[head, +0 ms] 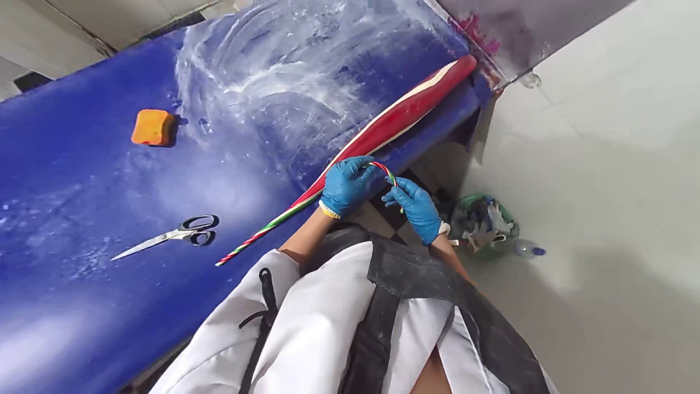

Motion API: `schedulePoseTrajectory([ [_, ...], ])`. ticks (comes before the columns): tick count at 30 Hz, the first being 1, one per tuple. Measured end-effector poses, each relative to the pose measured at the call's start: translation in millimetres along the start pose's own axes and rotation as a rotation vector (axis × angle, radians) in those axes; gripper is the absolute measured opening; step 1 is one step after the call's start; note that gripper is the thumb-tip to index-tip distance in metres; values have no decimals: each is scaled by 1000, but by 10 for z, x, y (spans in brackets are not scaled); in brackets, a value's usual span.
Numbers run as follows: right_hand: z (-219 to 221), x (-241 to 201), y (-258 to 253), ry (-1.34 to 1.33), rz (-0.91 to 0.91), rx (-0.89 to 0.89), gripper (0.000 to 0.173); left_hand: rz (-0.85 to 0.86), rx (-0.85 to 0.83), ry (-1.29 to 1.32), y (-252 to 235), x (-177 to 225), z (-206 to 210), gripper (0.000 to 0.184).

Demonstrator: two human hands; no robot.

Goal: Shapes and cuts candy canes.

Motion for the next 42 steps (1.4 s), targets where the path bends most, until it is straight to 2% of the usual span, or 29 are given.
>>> schedulePoseTrajectory([
  [2, -234, -155, -274, 146, 10, 34, 29, -38, 33, -33, -329, -66, 25, 30],
  [6, -662, -655, -836, 848, -114, 237, 33, -154, -107, -201, -721, -193, 120, 35],
  [9, -707, -1057, -1347, 1232, -257, 298, 38, -238, -119, -275, -823, -207, 112, 37],
  [12, -592, -1293, -1894, 1368, -308, 295, 48, -264, -50, -350, -869, -130, 124, 39],
  [16, -374, -1546, -2441, 1070, -375, 223, 42, -348, 69, -358, -994, -118, 281, 42],
  [19, -261, -1663, -2662, 853, -398, 140, 36, -523, 61, -152, -1110, -308, 378, 48],
  [22, -220, -1841, -2780, 752, -481, 16, 30, -535, 304, 68, -1305, -422, 206, 77],
  [23, -209, -1897, -2804, 739, -516, -30, 30, -506, 392, 112, -1394, -429, 135, 80],
  [24, -191, -1955, -2829, 736, -542, -79, 29, -466, 457, 145, -1513, -417, 71, 78],
  [26, -153, -2024, -2888, 758, -562, -174, 29, -395, 513, 199, -1789, -374, 19, 59],
  [28, -145, -2023, -3000, 715, -491, -297, 26, -416, 548, 239, -1989, -433, 33, 37],
  [30, -158, -2021, -3165, 530, -335, -468, 22, -447, 583, 276, -2124, -556, 50, 26],
  [33, -211, -1932, -3401, 185, -89, -700, 27, -413, 550, 363, -2238, -617, 191, 39],
  [37, -240, -1885, -3623, 87, 103, -802, 30, -368, 497, 652, -2425, -695, 556, 60],
  [39, -213, -1860, -3724, 122, 111, -833, 30, -400, 505, 841, -2481, -712, 740, 62],
  [42, -125, -1954, -3925, 139, -1, -830, 28, -497, 587, 935, -2447, -775, 778, 62],
])
Point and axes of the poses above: each hand's wrist, its own y-axis away from the middle knuckle, its own z-axis out of the palm, x = y × z, the point moved 10 cm from there along -y, towards the middle knuckle, and after that the axes turned 7 degrees about z, right-handed, at the moved point
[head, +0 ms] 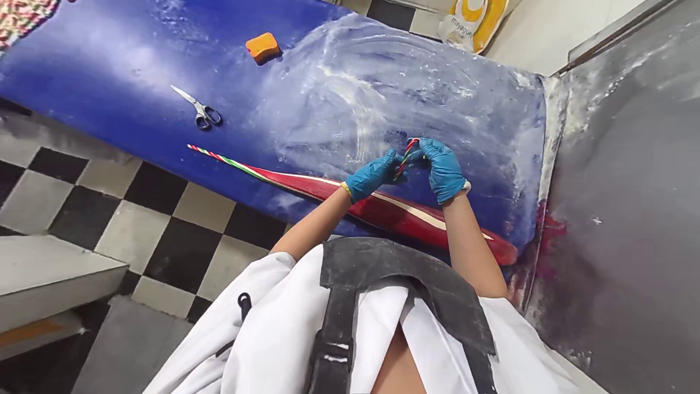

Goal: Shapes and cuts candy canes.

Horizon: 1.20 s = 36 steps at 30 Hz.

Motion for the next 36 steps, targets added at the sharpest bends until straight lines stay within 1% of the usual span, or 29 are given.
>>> schedulePoseTrajectory([
  [2, -99, -140, -216, 86, -87, 78, 27, -15, 51, 36, 9, 17, -95, 63],
  [3, -186, -210, -348, 219, -116, 157, 27, -16, 91, 5, 23, 35, -178, 63],
  [4, -301, -233, -475, 421, -104, 247, 35, -20, 154, -95, 66, 45, -295, 62],
  [5, -426, -195, -579, 652, -51, 304, 54, -24, 217, -259, 146, 51, -423, 61],
  [6, -551, -141, -685, 833, -6, 335, 74, -27, 247, -464, 233, 91, -527, 61],
  [7, -659, -100, -765, 968, 18, 343, 87, -34, 245, -667, 311, 133, -604, 64],
  [8, -735, -79, -766, 1059, 41, 315, 90, -36, 209, -834, 379, 131, -657, 68],
  [10, -814, 46, -489, 1179, 77, 162, 84, -45, 43, -1092, 574, -45, -664, 77],
  [12, -893, 341, 23, 1301, 130, -37, 80, -26, -120, -1344, 835, -284, -608, 92],
  [13, -958, 522, 338, 1355, 158, -91, 80, 12, -132, -1470, 951, -351, -588, 101],
  [14, -1029, 691, 653, 1397, 171, -98, 82, 78, -105, -1575, 1033, -370, -574, 107],
  [15, -1099, 834, 956, 1439, 163, -66, 88, 142, -69, -1638, 1081, -382, -564, 110],
  [17, -1218, 1047, 1470, 1566, 61, 93, 113, 230, -18, -1703, 1106, -414, -551, 112],
  [18, -1262, 1100, 1639, 1635, -1, 192, 122, 246, -15, -1723, 1081, -432, -543, 112],
  [19, -1292, 1136, 1732, 1692, -51, 272, 127, 250, -31, -1733, 1038, -441, -527, 112],
  [20, -1309, 1172, 1755, 1729, -83, 328, 126, 239, -66, -1733, 994, -449, -509, 111],
  [22, -1336, 1206, 1632, 1735, -175, 396, 114, 147, -162, -1702, 882, -444, -492, 111],
  [23, -1355, 1189, 1546, 1739, -185, 368, 113, 83, -211, -1681, 812, -432, -480, 112],
  [25, -1407, 1058, 1338, 1732, -62, 237, 119, -36, -295, -1653, 633, -371, -473, 115],
  [27, -1438, 939, 1140, 1718, 43, 167, 122, -77, -351, -1665, 450, -346, -510, 118],
  [28, -1469, 882, 1019, 1717, 47, 182, 121, -55, -332, -1680, 344, -331, -538, 118],
  [30, -1513, 807, 795, 1726, -24, 287, 117, -6, -219, -1710, 168, -245, -588, 116],
  [33, -1501, 802, 746, 1721, -105, 472, 112, 42, -55, -1761, 49, -135, -632, 113],
  [34, -1479, 839, 840, 1701, -139, 535, 109, 78, -20, -1779, 78, -127, -627, 109],
  [35, -1464, 880, 970, 1665, -173, 577, 106, 149, 17, -1792, 155, -124, -594, 101],
  [36, -1456, 910, 1119, 1618, -191, 580, 104, 268, 74, -1800, 294, -117, -542, 87],
])
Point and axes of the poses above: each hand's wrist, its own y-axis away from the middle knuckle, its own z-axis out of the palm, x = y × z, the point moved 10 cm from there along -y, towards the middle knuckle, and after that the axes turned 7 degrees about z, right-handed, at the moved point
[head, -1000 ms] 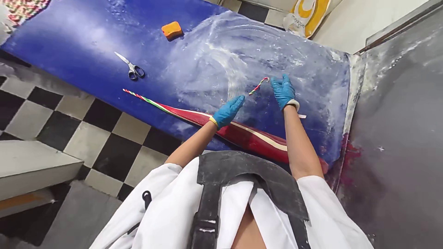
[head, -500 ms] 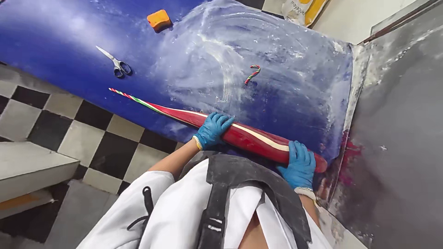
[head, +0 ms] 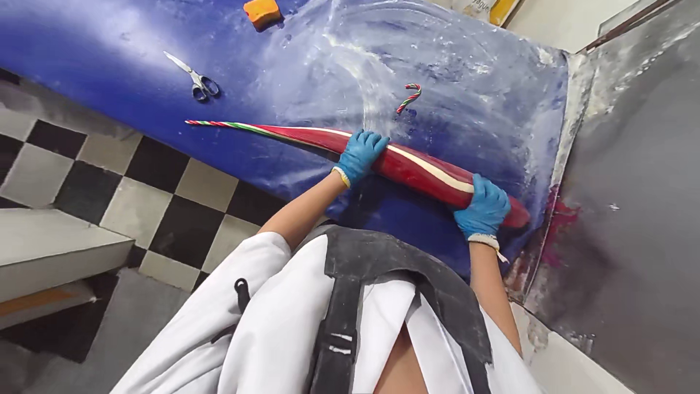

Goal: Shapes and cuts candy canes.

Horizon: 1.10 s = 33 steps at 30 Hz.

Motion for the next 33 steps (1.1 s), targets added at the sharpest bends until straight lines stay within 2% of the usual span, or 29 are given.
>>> schedulePoseTrajectory([
  [2, -163, 81, 208, -120, -6, -94, 105, 40, 281, -46, 418, 168, -77, 58],
  [3, -266, 134, 234, -176, -1, -124, 105, 50, 397, -59, 663, 253, -72, 53],
  [5, -345, 168, 262, -187, 9, -181, 101, 76, 539, -76, 1200, 407, -10, 61],
  [7, -325, 74, 298, -161, -3, -188, 85, 93, 596, -77, 1559, 472, 6, 69],
  [9, -336, -42, 430, -190, -8, 39, 67, 100, 562, -36, 1583, 395, -96, 70],
  [11, -294, -39, 589, -201, 38, 170, 62, 94, 416, 45, 1335, 290, -233, 81],
  [12, -291, -29, 578, -191, 65, 125, 62, 96, 282, 97, 1117, 254, -264, 89],
  [14, -291, -75, 342, -141, 131, -173, 65, 99, -80, 174, 645, 215, -164, 109],
  [15, -270, -121, 177, -89, 151, -356, 69, 82, -197, 184, 500, 224, -71, 114],
  [16, -241, -190, 16, -31, 155, -500, 72, 70, -241, 181, 447, 253, 1, 115],
  [17, -235, -305, -187, -15, 145, -570, 71, 66, -222, 180, 437, 277, 31, 113],
  [19, -214, -755, -689, -117, 81, -527, 67, 85, -80, 175, 519, 268, 4, 107],
  [21, -87, -1282, -1231, -215, 68, -473, 78, 104, 38, 176, 613, 279, -6, 102],
  [23, 136, -1746, -1724, -228, 137, -436, 90, 101, 12, 179, 592, 267, 8, 102],
  [25, 379, -2044, -2107, -174, 232, -416, 95, 99, -28, 196, 517, 249, 9, 104],
  [27, 572, -2173, -2366, -90, 286, -431, 83, 106, -21, 221, 496, 238, 3, 105],
  [30, 682, -2151, -2586, -12, 204, -516, 46, 140, 43, 241, 553, 226, -17, 102],
  [31, 650, -2085, -2622, 42, 156, -513, 39, 156, 51, 255, 560, 229, -19, 101],
  [33, 592, -1890, -2669, 140, 120, -472, 36, 195, 38, 293, 547, 221, -27, 101],
])
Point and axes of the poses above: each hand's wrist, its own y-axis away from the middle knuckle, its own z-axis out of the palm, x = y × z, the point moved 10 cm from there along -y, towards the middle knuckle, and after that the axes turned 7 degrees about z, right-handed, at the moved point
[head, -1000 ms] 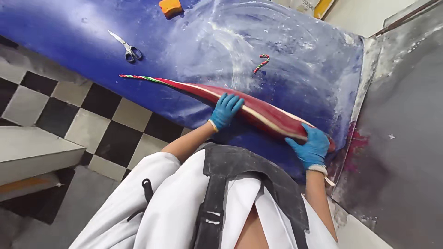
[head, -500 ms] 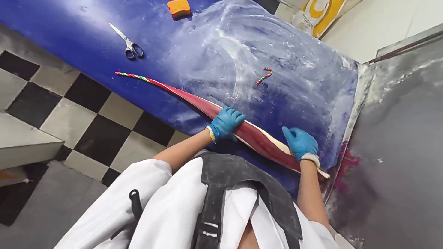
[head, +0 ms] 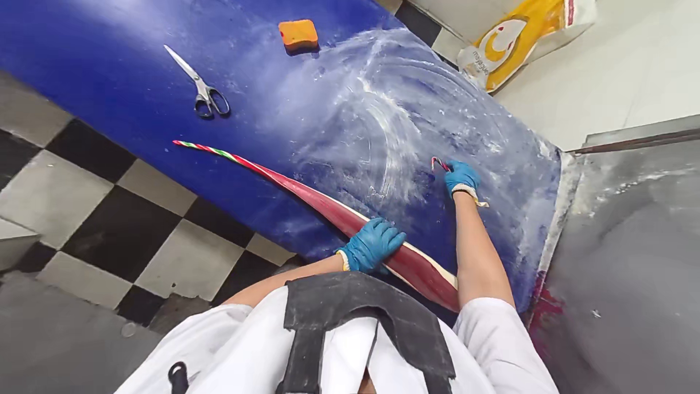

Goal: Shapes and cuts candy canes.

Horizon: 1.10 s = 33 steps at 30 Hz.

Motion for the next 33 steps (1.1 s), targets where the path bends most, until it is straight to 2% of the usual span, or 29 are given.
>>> schedulePoseTrajectory([
  [3, -56, 130, -70, 42, 34, 86, 39, 43, -59, 53, -31, -24, 10, 100],
  [5, -45, 36, -75, 9, 14, 130, 44, 72, -72, 63, -41, -31, 21, 101],
  [8, 117, -116, -29, -190, -44, 144, 38, 101, -129, 107, -59, -44, 43, 101],
  [10, 232, -98, -21, -359, -31, 169, 39, 114, -264, 194, -89, -86, 47, 99],
  [12, 301, -79, -5, -441, 6, 196, 47, 116, -392, 321, -137, -169, 20, 93],
  [16, 293, -95, 8, -452, 143, 256, 56, 157, -505, 425, -306, -308, 44, 73],
  [22, 315, -118, 0, -405, 271, 368, 53, 147, -460, 346, -331, -289, 115, 71],
  [24, 292, -127, 14, -371, 255, 364, 62, 119, -481, 347, -310, -306, 101, 74],
  [25, 257, -125, 48, -349, 229, 359, 73, 95, -493, 357, -292, -327, 85, 75],
  [26, 194, -99, 81, -344, 187, 370, 83, 71, -497, 366, -282, -353, 71, 75],
  [28, 12, 31, 187, -371, 55, 421, 89, 36, -489, 343, -252, -398, 49, 76],
  [30, -129, 222, 368, -402, -78, 351, 84, 18, -468, 263, -180, -447, 55, 80],
  [33, -76, 554, 922, -275, -206, -39, 69, 6, -377, 165, -61, -467, 24, 90],
])
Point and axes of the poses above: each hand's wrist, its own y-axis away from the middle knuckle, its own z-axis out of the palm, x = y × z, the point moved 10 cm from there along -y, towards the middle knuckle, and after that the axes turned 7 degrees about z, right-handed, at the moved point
